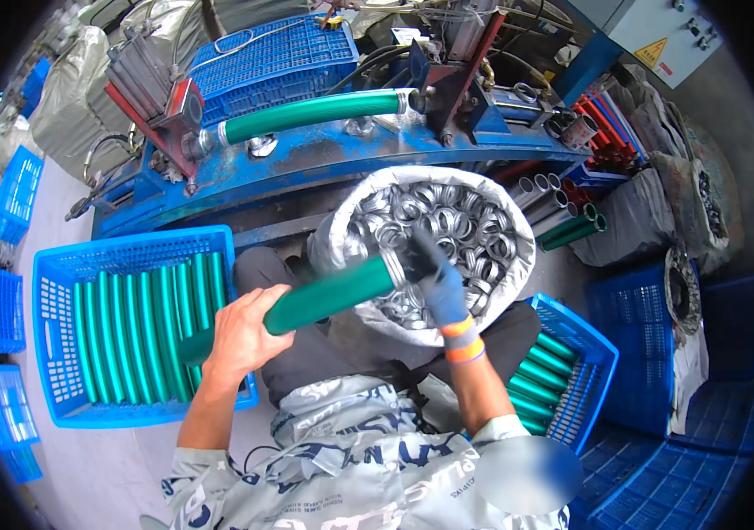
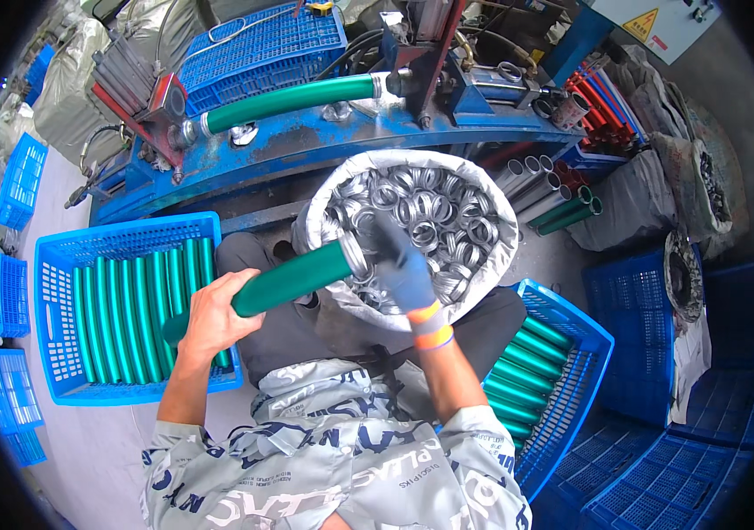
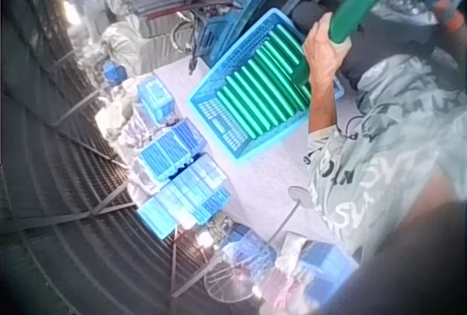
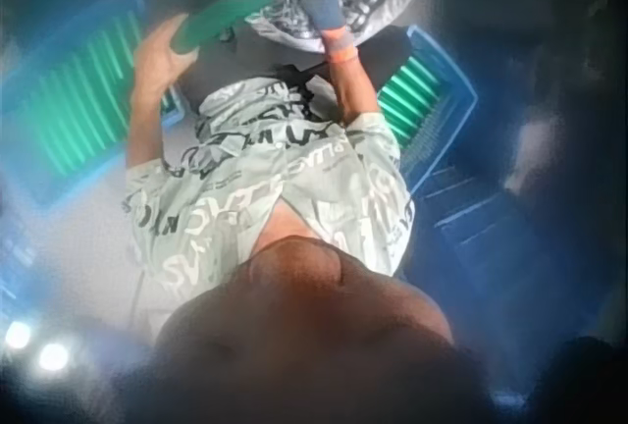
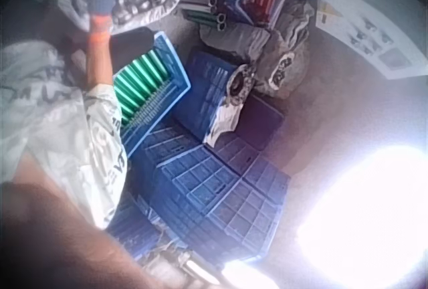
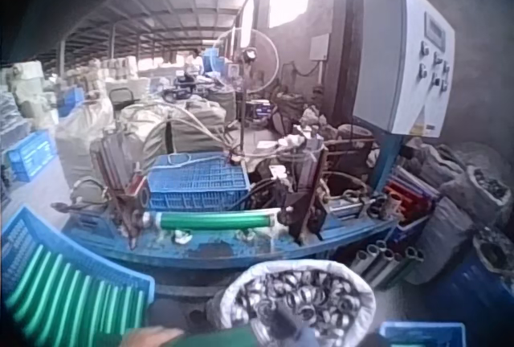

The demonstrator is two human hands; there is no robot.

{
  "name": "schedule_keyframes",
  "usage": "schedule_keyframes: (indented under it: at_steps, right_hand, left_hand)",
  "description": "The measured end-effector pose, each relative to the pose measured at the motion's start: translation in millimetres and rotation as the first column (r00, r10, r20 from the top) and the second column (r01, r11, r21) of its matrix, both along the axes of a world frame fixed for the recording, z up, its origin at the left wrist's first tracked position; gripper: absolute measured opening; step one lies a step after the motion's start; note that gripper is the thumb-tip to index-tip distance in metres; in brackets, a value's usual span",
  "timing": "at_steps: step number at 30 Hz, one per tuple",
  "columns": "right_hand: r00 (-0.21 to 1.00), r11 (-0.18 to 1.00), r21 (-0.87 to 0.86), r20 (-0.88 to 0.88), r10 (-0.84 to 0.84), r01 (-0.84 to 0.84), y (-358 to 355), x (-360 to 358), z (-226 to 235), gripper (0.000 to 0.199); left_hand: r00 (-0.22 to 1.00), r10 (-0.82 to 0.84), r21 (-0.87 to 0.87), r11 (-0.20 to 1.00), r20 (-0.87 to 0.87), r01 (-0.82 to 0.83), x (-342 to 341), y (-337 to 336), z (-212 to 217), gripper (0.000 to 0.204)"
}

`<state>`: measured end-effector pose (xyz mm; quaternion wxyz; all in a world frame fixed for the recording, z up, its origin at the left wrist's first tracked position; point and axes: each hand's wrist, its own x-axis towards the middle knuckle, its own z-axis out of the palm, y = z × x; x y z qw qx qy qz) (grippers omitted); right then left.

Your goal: The recorder is fitting metal rings onto the ends of green industrial tubes and organizing them in crates.

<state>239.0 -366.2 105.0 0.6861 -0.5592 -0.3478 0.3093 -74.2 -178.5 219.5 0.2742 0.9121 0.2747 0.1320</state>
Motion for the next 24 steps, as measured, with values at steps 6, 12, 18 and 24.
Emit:
schedule_keyframes:
  at_steps: [6,12,18,24]
  right_hand:
    - [0.6,0.926,-0.304,0.792,0.115,0.224,53.1,51.2,-49.7,0.047]
    - [0.54,0.882,-0.342,0.833,0.125,0.324,48.9,62.2,-94.3,0.035]
    - [0.746,0.98,0.187,-0.642,0.177,-0.072,-9.4,13.0,-43.0,0.042]
    - [0.851,0.98,0.197,-0.511,0.122,-0.022,-17.2,-24.5,23.2,0.06]
  left_hand:
    - [0.842,0.355,-0.573,0.817,0.407,-0.067,-25.7,12.5,5.9,0.06]
    - [0.524,0.608,-0.755,0.646,0.596,0.109,-19.2,8.8,-13.0,0.071]
    - [0.394,0.837,-0.888,0.21,0.38,0.41,-3.1,-8.5,-55.1,0.048]
    - [0.382,0.841,-0.902,0.252,0.384,0.351,25.3,-26.6,-66.8,0.046]
